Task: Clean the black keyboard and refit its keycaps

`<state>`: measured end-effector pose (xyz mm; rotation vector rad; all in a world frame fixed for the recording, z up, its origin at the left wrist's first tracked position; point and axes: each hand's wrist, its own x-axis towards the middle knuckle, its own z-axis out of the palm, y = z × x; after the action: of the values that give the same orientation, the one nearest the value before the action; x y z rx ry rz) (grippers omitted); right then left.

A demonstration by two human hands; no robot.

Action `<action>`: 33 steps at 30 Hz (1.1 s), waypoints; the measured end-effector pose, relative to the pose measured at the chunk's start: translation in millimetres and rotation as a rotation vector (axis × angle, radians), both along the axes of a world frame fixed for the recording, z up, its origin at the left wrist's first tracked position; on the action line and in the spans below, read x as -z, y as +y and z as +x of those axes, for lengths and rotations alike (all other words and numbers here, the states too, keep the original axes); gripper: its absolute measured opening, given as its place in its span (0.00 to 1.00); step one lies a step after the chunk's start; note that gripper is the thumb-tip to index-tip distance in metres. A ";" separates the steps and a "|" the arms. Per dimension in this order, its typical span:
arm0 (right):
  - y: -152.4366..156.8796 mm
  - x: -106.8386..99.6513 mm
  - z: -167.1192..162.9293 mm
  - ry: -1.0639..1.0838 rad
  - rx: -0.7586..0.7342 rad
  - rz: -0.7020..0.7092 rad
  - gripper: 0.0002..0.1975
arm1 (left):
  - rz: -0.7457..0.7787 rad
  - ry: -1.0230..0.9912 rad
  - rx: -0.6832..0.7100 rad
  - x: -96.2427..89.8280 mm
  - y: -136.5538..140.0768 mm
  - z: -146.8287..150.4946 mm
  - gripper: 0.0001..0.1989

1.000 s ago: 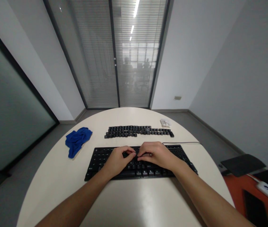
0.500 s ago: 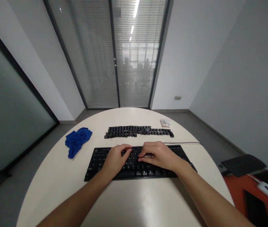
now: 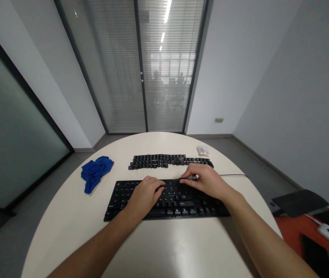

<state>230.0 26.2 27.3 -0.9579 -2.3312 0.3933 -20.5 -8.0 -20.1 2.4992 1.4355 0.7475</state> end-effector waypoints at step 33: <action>1.7 -2.1 6.0 -0.038 0.019 0.024 0.04 | 0.088 0.232 0.012 -4.7 101.5 53.6 0.08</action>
<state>236.0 27.9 29.4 -0.9828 -2.3538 0.3417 33.1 93.6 -15.4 2.7359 1.4864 0.5439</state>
